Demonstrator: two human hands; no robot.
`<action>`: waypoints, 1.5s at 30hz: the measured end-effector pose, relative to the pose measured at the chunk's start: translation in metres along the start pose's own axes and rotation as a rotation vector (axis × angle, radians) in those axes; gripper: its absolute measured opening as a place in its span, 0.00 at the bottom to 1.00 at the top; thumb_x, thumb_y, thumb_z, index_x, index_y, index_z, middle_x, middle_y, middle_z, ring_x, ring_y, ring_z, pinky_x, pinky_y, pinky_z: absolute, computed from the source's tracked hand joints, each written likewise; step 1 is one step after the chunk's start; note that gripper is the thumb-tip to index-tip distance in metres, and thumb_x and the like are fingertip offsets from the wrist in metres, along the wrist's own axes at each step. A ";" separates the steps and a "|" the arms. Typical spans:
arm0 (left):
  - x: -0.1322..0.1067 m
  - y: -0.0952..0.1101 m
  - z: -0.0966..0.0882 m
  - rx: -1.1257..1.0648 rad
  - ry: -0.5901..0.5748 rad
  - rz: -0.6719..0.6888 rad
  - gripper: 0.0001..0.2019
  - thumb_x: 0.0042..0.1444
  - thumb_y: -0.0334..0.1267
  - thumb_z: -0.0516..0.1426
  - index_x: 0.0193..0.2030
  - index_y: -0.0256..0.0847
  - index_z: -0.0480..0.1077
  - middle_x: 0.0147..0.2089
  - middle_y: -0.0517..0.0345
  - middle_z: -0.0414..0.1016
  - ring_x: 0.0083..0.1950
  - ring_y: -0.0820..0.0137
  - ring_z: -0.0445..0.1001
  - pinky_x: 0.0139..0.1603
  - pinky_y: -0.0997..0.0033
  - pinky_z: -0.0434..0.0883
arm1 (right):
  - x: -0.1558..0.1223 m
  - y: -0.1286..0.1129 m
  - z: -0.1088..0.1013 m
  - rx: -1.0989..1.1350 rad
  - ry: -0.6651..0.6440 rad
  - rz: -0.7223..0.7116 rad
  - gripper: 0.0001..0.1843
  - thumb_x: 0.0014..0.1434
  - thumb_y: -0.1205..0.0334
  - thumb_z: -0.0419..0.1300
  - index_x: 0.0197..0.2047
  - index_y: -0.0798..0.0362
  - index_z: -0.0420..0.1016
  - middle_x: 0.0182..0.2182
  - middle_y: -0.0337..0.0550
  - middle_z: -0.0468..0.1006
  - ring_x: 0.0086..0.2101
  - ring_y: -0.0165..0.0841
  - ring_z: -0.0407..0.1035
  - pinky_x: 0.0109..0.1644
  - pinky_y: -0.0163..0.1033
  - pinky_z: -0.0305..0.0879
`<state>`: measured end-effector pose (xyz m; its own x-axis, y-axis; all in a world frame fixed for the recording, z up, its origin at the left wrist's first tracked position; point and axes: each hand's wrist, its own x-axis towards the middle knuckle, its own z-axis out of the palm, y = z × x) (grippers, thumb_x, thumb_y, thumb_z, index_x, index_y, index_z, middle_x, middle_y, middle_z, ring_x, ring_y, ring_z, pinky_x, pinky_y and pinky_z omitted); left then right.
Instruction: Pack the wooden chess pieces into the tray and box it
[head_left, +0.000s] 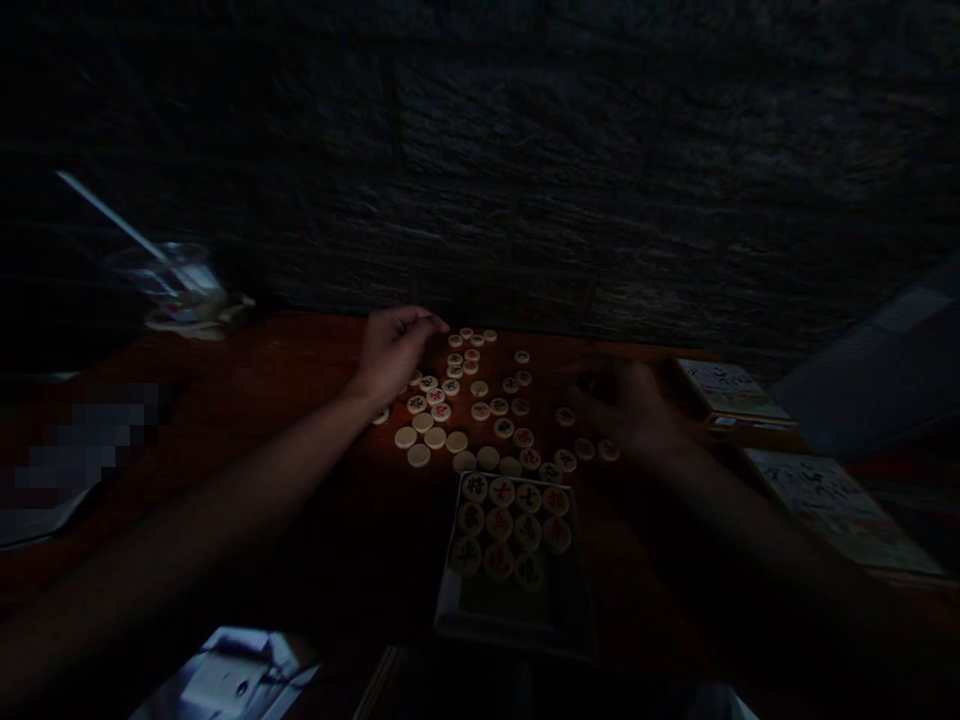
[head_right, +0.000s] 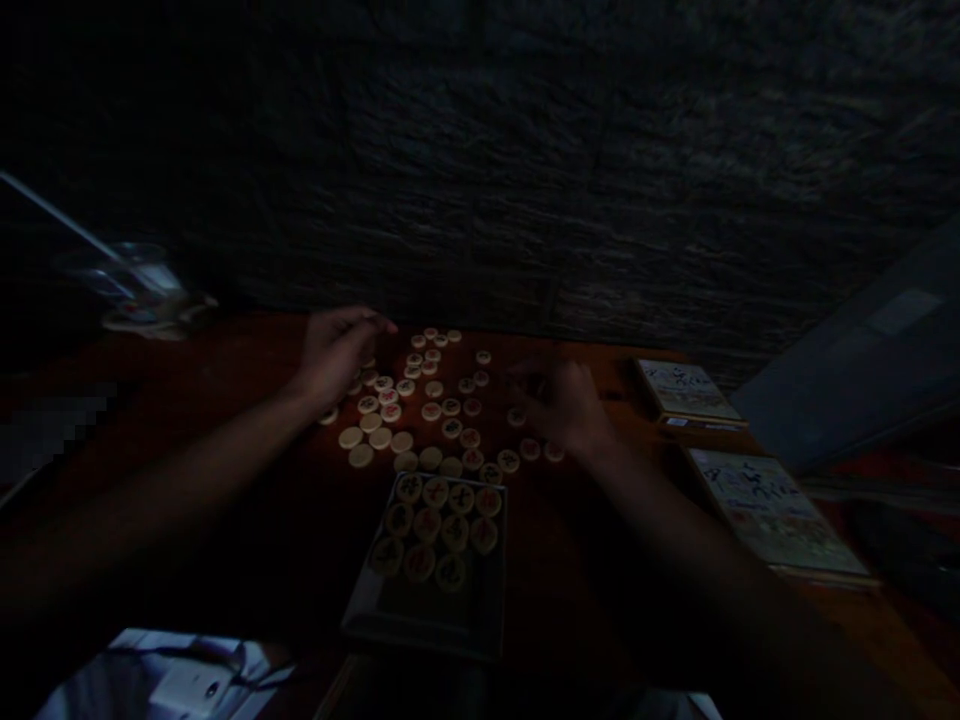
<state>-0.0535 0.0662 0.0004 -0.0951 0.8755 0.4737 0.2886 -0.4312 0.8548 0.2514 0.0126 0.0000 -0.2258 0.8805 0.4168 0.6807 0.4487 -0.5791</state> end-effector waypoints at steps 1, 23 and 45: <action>0.001 0.000 -0.002 0.016 -0.019 0.011 0.08 0.57 0.38 0.60 0.31 0.41 0.80 0.18 0.65 0.63 0.20 0.75 0.57 0.22 0.73 0.54 | 0.000 -0.001 0.000 -0.012 -0.023 -0.012 0.13 0.60 0.59 0.63 0.42 0.53 0.88 0.37 0.47 0.88 0.32 0.37 0.80 0.34 0.38 0.70; -0.029 0.011 0.028 0.418 -0.730 0.395 0.05 0.62 0.38 0.65 0.42 0.43 0.84 0.46 0.51 0.78 0.50 0.61 0.77 0.53 0.59 0.71 | -0.003 -0.013 0.014 -0.019 -0.120 -0.215 0.14 0.62 0.67 0.63 0.48 0.50 0.88 0.41 0.44 0.88 0.37 0.36 0.81 0.42 0.37 0.72; -0.048 0.033 0.042 -0.276 -0.542 -0.113 0.14 0.53 0.40 0.72 0.45 0.39 0.83 0.42 0.50 0.88 0.40 0.64 0.86 0.43 0.66 0.82 | -0.009 -0.037 0.026 0.681 -0.063 0.199 0.20 0.54 0.45 0.75 0.42 0.53 0.87 0.35 0.46 0.88 0.33 0.36 0.82 0.38 0.39 0.78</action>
<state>0.0009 0.0187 -0.0032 0.4081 0.8740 0.2637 0.0412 -0.3062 0.9511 0.2098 -0.0076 -0.0007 -0.1962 0.9536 0.2284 0.1311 0.2564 -0.9576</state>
